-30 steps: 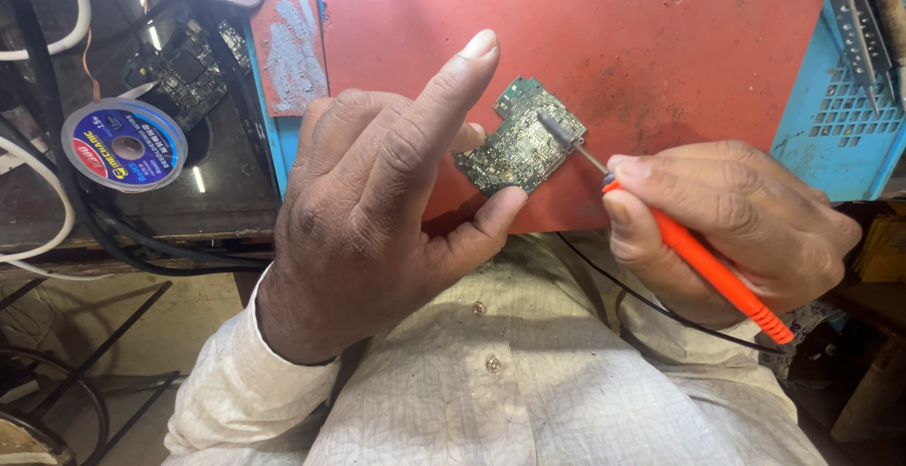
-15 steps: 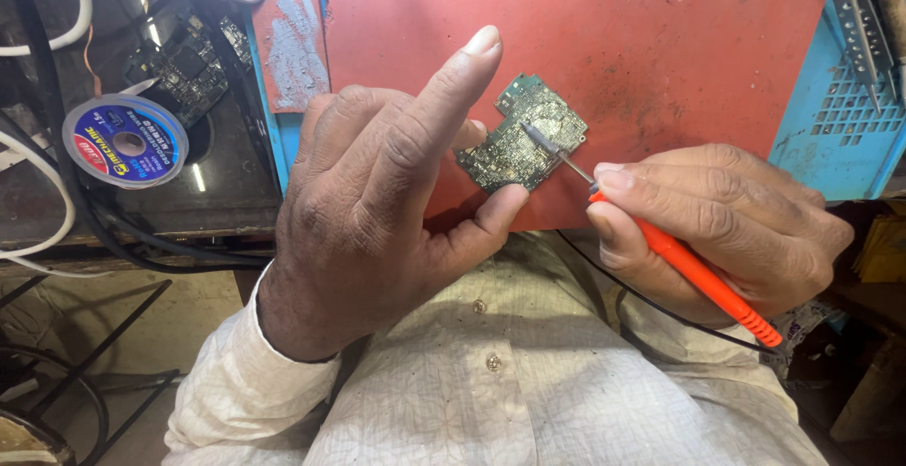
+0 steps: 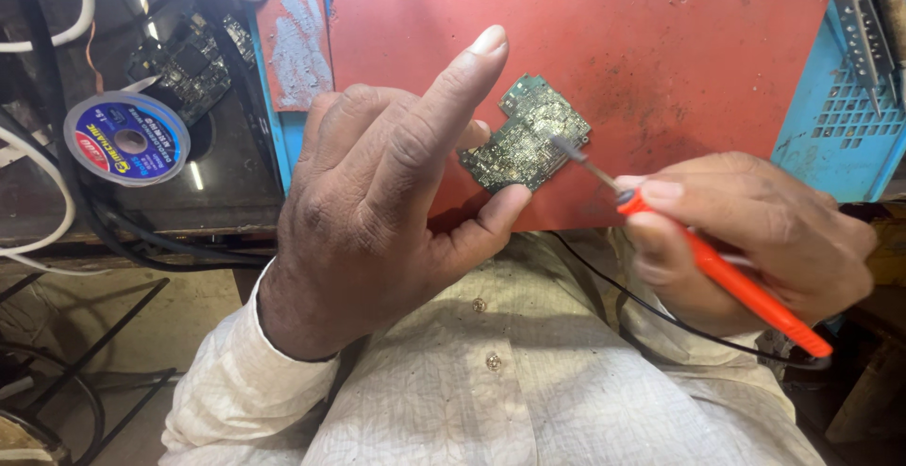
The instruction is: The person uses a soldering iron to apply solder to a small circuit board held in the left hand. The person repeatedly touches the iron tip to various points on the board's surface, spreading molten solder across the traces and pads.
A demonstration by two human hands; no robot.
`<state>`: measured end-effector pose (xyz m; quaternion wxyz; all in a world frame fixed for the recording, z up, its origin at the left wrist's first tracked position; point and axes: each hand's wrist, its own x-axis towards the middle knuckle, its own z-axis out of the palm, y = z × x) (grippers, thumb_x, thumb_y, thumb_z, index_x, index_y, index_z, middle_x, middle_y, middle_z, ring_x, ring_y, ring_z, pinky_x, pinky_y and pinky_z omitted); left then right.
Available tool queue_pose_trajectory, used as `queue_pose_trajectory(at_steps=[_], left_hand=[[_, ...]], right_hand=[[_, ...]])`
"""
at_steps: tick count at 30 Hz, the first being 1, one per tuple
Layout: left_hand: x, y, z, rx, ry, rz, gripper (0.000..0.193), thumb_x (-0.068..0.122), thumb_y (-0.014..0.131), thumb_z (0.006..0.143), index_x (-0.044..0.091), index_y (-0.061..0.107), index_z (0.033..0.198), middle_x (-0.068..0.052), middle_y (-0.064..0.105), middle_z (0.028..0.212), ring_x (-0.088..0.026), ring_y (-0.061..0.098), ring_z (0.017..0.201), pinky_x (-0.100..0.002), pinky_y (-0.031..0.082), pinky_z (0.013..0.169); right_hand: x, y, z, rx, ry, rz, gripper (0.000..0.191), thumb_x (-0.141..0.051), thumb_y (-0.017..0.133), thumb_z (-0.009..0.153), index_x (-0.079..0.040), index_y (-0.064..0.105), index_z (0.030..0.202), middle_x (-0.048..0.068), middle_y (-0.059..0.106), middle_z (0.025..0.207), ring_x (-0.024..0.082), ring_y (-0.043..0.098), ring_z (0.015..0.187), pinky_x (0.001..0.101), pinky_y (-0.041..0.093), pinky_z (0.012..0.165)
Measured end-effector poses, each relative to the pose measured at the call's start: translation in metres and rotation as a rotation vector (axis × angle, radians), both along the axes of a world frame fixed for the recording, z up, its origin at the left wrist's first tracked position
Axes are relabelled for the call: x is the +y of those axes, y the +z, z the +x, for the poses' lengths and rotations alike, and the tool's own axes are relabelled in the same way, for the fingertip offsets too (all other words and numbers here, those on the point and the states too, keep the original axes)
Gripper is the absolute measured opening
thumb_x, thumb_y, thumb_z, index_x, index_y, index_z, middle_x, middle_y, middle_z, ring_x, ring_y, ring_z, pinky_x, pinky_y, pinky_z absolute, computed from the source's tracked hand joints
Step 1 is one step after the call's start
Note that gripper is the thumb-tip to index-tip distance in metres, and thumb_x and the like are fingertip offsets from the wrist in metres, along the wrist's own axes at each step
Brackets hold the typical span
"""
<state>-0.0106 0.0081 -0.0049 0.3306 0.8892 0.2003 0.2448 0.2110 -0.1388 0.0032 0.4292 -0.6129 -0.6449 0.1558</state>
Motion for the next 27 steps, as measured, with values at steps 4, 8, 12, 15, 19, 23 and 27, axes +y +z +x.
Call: queue_pose_trajectory(at_steps=[4,8,12,15,19,23,27], left_hand=[[-0.001,0.000,-0.001,0.000,0.003,0.006,0.076,0.020,0.087,0.097,0.006,0.035,0.152,0.003,0.066,0.110,-0.015,0.062,0.101,-0.034,0.044,0.094],[-0.002,-0.002,-0.001,-0.006,0.004,0.012,0.077,0.020,0.086,0.099,0.007,0.033,0.153,0.004,0.065,0.110,-0.014,0.062,0.102,-0.033,0.044,0.095],[-0.003,-0.004,-0.002,-0.005,0.009,0.021,0.078,0.020,0.087,0.098,0.008,0.033,0.153,0.005,0.064,0.109,-0.014,0.062,0.103,-0.034,0.045,0.095],[-0.003,-0.004,-0.002,-0.004,0.007,0.023,0.078,0.020,0.087,0.099,0.008,0.033,0.154,0.006,0.064,0.108,-0.013,0.062,0.101,-0.033,0.045,0.095],[-0.003,-0.004,-0.002,-0.003,0.007,0.020,0.078,0.019,0.087,0.098,0.008,0.034,0.154,0.005,0.064,0.109,-0.014,0.062,0.102,-0.033,0.045,0.095],[-0.003,-0.003,-0.002,-0.001,0.008,0.013,0.077,0.019,0.087,0.098,0.008,0.034,0.153,0.005,0.064,0.110,-0.014,0.062,0.101,-0.033,0.045,0.095],[-0.003,-0.003,-0.002,0.000,0.007,0.014,0.077,0.019,0.087,0.098,0.008,0.035,0.153,0.004,0.064,0.110,-0.014,0.062,0.101,-0.033,0.045,0.094]], right_hand=[[-0.011,-0.009,0.001,0.044,-0.062,-0.010,0.025,-0.001,0.084,0.089,0.006,0.067,0.107,0.018,0.073,0.090,0.021,0.075,0.075,0.0262,0.061,0.066],[-0.015,-0.016,0.003,0.064,-0.078,-0.022,0.023,0.002,0.084,0.093,0.006,0.069,0.109,0.018,0.074,0.093,0.019,0.075,0.074,0.0244,0.060,0.066],[-0.012,-0.018,0.000,0.052,-0.052,0.005,0.022,0.003,0.084,0.092,0.007,0.068,0.107,0.018,0.074,0.092,0.020,0.075,0.073,0.0260,0.062,0.067],[-0.011,-0.018,-0.002,0.064,-0.061,-0.001,0.022,0.003,0.084,0.093,0.007,0.069,0.108,0.018,0.074,0.092,0.020,0.075,0.072,0.0259,0.061,0.067],[-0.012,-0.018,-0.003,0.067,-0.078,-0.014,0.021,0.003,0.083,0.094,0.006,0.069,0.109,0.018,0.074,0.092,0.020,0.074,0.072,0.0253,0.061,0.066],[-0.014,-0.017,-0.003,0.080,-0.087,-0.024,0.021,0.002,0.083,0.094,0.006,0.069,0.108,0.018,0.074,0.090,0.019,0.074,0.071,0.0247,0.060,0.065],[-0.015,-0.017,-0.003,0.080,-0.100,-0.020,0.021,0.002,0.084,0.095,0.006,0.070,0.110,0.019,0.074,0.088,0.020,0.075,0.073,0.0252,0.060,0.066]])
